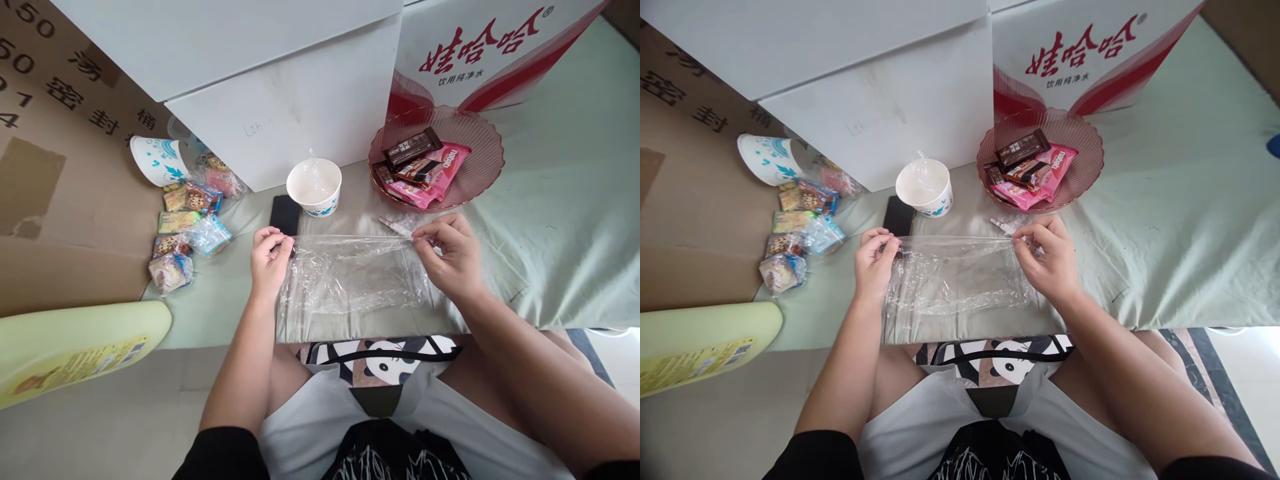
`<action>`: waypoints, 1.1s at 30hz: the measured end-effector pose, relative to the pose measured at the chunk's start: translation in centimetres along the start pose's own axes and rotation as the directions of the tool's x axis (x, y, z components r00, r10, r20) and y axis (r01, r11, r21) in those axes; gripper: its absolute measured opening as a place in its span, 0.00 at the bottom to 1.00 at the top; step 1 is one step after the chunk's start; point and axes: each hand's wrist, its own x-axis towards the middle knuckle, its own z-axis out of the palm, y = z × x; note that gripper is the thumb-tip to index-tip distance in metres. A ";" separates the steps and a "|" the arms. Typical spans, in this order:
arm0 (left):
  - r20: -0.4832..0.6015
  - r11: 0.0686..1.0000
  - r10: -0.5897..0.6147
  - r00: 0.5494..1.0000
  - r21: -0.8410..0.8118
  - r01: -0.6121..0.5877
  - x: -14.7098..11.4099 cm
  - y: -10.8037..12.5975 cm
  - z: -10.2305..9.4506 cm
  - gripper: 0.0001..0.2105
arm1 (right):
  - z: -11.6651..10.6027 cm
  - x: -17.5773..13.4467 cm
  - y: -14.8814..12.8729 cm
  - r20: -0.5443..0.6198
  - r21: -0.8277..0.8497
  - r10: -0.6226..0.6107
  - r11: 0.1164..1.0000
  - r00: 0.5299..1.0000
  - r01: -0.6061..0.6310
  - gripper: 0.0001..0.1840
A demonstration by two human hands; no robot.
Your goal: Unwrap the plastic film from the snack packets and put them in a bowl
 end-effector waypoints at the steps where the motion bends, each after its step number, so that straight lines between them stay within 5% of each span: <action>1: 0.001 1.000 -0.005 1.000 -0.009 0.005 0.0 0.0 0.0 0.13 | 0.0 0.0 0.0 0.000 0.003 -0.001 1.000 1.000 0.001 0.05; 16: -0.023 0.951 -0.160 0.987 -0.273 0.148 -0.1 0.5 0.2 0.11 | 0.1 0.0 0.0 0.038 0.028 0.001 1.000 0.999 -0.002 0.05; 21: -0.040 0.939 -0.173 0.984 -0.307 0.153 0.1 1.0 0.3 0.12 | -0.2 0.0 -0.1 0.128 0.089 0.093 0.991 0.987 -0.105 0.04; 24: -0.024 0.924 -0.192 0.981 -0.342 0.172 0.1 1.3 0.3 0.13 | -0.8 0.0 0.0 0.370 0.357 0.212 0.866 0.904 -0.349 0.13; 28: 0.016 0.894 -0.232 0.973 -0.390 0.220 0.0 2.1 0.3 0.15 | -1.9 0.3 0.1 0.660 0.592 0.106 0.535 0.743 -0.603 0.23; 30: 0.070 0.874 -0.283 0.956 -0.392 0.288 0.0 2.5 0.2 0.17 | -2.0 0.7 0.1 0.633 0.639 0.104 0.489 0.767 -0.594 0.21; 33: 0.192 0.843 -0.365 0.911 -0.347 0.411 -0.1 2.8 0.2 0.21 | -1.7 1.2 0.1 0.416 0.691 0.238 0.545 0.878 -0.475 0.18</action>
